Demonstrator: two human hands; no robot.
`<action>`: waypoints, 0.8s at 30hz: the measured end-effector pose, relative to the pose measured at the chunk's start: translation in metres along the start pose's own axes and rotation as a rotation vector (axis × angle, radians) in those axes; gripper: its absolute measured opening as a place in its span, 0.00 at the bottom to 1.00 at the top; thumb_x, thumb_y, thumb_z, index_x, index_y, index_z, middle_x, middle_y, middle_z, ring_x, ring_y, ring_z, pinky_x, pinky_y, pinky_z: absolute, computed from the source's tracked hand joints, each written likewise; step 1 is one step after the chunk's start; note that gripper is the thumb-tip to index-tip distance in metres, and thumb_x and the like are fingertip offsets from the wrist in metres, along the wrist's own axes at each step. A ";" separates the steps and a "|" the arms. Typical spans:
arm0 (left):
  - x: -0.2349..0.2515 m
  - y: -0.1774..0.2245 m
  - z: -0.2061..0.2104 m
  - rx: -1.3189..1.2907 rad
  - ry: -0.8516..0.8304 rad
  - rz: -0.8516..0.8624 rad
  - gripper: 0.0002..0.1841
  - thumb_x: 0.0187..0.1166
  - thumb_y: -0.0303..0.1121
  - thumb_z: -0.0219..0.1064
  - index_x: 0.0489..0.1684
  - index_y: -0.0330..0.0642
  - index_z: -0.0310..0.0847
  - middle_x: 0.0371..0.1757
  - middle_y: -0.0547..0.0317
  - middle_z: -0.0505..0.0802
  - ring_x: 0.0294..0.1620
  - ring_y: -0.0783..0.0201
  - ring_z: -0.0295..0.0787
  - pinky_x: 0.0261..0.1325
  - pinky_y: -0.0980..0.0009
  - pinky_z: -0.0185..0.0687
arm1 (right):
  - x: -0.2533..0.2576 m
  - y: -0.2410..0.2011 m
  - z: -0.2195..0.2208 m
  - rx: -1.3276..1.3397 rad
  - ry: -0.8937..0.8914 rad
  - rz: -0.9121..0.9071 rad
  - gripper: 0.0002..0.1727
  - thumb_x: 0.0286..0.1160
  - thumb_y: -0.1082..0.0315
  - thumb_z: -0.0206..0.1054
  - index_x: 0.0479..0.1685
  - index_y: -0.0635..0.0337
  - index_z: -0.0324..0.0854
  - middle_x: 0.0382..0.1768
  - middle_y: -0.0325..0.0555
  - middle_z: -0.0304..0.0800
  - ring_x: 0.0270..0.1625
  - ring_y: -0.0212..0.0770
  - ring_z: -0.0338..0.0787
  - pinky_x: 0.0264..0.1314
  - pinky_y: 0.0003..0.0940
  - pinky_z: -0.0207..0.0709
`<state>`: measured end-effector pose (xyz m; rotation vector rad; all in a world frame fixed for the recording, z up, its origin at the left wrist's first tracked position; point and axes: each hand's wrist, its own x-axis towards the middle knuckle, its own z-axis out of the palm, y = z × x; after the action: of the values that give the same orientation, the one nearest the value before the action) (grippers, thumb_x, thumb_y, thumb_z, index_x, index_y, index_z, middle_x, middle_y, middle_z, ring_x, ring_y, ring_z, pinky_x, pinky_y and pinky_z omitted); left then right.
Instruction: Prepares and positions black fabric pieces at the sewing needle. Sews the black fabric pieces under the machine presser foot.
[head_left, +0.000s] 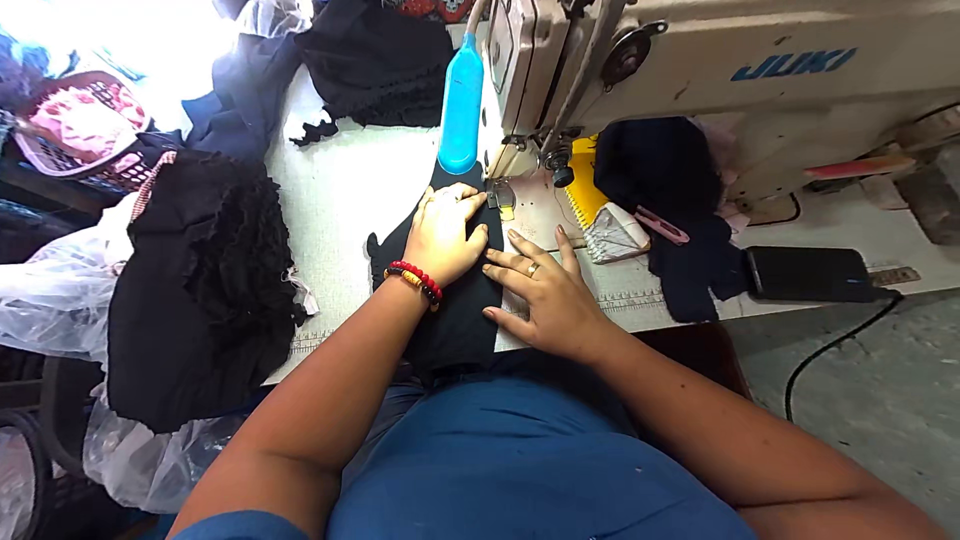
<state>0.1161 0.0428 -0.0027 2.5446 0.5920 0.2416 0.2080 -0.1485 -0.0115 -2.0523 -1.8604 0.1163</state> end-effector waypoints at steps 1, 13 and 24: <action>0.001 -0.001 0.000 -0.002 0.002 0.001 0.25 0.81 0.38 0.58 0.77 0.45 0.81 0.79 0.52 0.83 0.86 0.53 0.70 0.92 0.46 0.48 | 0.002 0.001 0.000 0.004 0.001 0.004 0.32 0.79 0.36 0.55 0.70 0.44 0.87 0.80 0.34 0.81 0.93 0.49 0.60 0.89 0.79 0.30; 0.003 -0.009 0.003 0.019 0.020 0.039 0.25 0.85 0.38 0.52 0.78 0.46 0.81 0.80 0.53 0.83 0.87 0.54 0.70 0.93 0.45 0.46 | -0.058 -0.010 0.013 0.139 0.182 -0.110 0.19 0.86 0.54 0.58 0.59 0.47 0.93 0.68 0.37 0.92 0.85 0.49 0.75 0.89 0.74 0.46; -0.049 0.006 -0.004 0.006 0.165 0.054 0.20 0.84 0.32 0.56 0.68 0.39 0.87 0.77 0.45 0.85 0.85 0.47 0.73 0.89 0.48 0.59 | -0.062 -0.015 0.018 0.114 0.166 -0.242 0.19 0.88 0.56 0.57 0.65 0.48 0.90 0.70 0.37 0.90 0.85 0.46 0.75 0.90 0.67 0.50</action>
<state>0.0742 0.0176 0.0011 2.5649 0.5862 0.4730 0.1801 -0.2038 -0.0348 -1.6936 -1.9326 -0.0116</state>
